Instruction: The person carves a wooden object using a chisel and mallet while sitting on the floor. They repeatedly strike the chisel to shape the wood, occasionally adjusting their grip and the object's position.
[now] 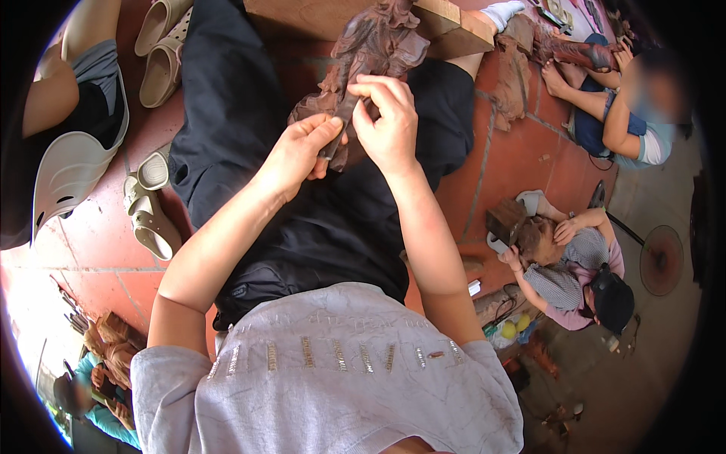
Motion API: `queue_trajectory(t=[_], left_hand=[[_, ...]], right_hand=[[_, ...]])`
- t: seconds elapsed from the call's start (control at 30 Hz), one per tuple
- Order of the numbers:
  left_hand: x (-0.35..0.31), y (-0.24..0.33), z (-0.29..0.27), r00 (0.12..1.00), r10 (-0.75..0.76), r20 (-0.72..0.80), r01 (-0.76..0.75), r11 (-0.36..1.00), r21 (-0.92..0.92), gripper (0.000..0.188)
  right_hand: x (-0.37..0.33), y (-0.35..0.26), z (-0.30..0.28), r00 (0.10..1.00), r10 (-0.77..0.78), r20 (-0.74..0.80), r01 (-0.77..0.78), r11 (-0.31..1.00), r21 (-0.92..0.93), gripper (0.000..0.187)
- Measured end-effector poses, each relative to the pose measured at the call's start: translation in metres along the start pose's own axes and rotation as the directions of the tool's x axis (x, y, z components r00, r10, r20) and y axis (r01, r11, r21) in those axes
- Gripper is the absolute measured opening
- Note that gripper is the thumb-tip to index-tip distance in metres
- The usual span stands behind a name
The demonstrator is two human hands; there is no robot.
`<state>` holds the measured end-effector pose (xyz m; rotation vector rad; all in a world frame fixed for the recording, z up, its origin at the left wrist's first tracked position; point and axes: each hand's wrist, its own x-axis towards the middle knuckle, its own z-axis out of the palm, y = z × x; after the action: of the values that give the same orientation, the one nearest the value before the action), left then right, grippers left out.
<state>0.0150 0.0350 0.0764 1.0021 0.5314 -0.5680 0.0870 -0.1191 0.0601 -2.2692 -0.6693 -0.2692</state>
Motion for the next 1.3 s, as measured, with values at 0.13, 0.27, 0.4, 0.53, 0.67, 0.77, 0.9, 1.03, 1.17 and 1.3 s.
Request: queue_trajectory(t=[0.13, 0.27, 0.4, 0.53, 0.67, 0.77, 0.9, 1.03, 1.17, 1.3], left_hand=[[-0.004, -0.016, -0.002, 0.999, 0.031, 0.015, -0.032, 0.995, 0.097, 0.031], [-0.017, -0.026, -0.001, 0.999, -0.037, -0.019, 0.039, 0.993, 0.113, 0.030], [-0.005, -0.001, 0.009, 0.991, 0.130, 0.042, -0.136, 0.970, 0.204, 0.029], [0.002, -0.011, 0.007, 0.995, 0.102, 0.016, -0.104, 0.986, 0.130, 0.029], [-0.015, -0.033, -0.005, 0.996, -0.082, 0.031, 0.077, 0.987, 0.140, 0.029], [-0.020, -0.026, -0.001, 0.998, -0.053, 0.031, 0.047, 0.981, 0.191, 0.029], [0.001, -0.010, 0.010, 0.990, 0.131, 0.058, -0.142, 0.949, 0.281, 0.029], [0.001, -0.023, 0.007, 0.997, 0.056, 0.058, -0.069, 0.969, 0.236, 0.028], [-0.013, -0.033, -0.001, 0.998, -0.035, 0.047, 0.022, 0.968, 0.249, 0.030], [-0.008, -0.007, 0.010, 0.994, 0.073, 0.084, -0.096, 0.945, 0.312, 0.029]], right_hand=[[-0.012, -0.001, 0.005, 1.000, 0.004, 0.008, -0.004, 1.000, 0.004, 0.024], [-0.031, 0.001, 0.006, 0.995, -0.013, 0.095, 0.012, 1.000, 0.013, 0.024], [-0.001, -0.001, -0.005, 0.999, -0.013, -0.033, 0.012, 1.000, -0.022, 0.025], [-0.009, 0.007, 0.007, 1.000, 0.015, -0.027, -0.015, 1.000, -0.002, 0.025], [-0.041, 0.001, 0.010, 0.997, 0.024, 0.079, -0.027, 0.999, 0.036, 0.028], [-0.039, -0.004, 0.002, 0.995, -0.008, 0.103, 0.008, 1.000, -0.003, 0.029], [-0.011, 0.002, -0.007, 1.000, -0.003, -0.009, 0.002, 0.999, -0.050, 0.032], [-0.027, 0.005, 0.001, 1.000, 0.013, 0.025, -0.012, 0.999, -0.049, 0.034], [-0.047, 0.000, 0.001, 0.992, 0.022, 0.122, -0.021, 1.000, -0.012, 0.035], [-0.021, 0.000, -0.011, 0.999, 0.006, 0.040, -0.006, 1.000, -0.011, 0.035]])
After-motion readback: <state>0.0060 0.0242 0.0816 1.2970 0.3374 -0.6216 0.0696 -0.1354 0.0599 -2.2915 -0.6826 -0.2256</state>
